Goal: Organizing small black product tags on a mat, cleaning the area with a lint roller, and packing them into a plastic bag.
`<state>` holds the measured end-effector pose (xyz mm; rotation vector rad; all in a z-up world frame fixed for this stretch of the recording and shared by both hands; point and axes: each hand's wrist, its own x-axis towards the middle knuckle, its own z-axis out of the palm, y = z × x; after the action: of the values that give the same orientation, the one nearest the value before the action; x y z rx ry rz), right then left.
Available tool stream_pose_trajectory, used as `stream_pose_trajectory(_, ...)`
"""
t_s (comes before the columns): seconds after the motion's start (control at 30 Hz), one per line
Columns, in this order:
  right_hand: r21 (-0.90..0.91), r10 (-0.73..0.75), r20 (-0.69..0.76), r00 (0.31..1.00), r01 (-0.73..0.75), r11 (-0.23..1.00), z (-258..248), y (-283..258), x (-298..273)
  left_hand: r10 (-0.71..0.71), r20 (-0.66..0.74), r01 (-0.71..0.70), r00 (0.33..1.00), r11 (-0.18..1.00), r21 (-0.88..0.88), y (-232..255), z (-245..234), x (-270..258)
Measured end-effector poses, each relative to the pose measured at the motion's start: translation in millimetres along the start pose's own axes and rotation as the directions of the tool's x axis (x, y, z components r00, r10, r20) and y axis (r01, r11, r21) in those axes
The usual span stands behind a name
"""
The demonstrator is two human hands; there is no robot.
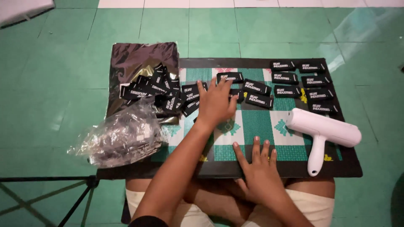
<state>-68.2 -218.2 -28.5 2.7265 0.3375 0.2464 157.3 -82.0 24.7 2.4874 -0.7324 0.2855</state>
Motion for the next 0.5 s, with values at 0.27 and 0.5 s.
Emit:
stream_pose_trajectory(0.27,0.48,0.032,0.425,0.905,-0.255,0.84,-124.3,89.1,117.8,-0.054,-0.326,0.0,0.944,0.987,-0.161,-43.2,36.5,-1.1)
stream_pose_trajectory(0.5,0.583,0.242,-0.207,0.948,-0.079,0.809,-14.5,106.0,209.0,-0.027,-0.353,-0.048,0.935,0.978,-0.202,-67.6,20.4,-1.7)
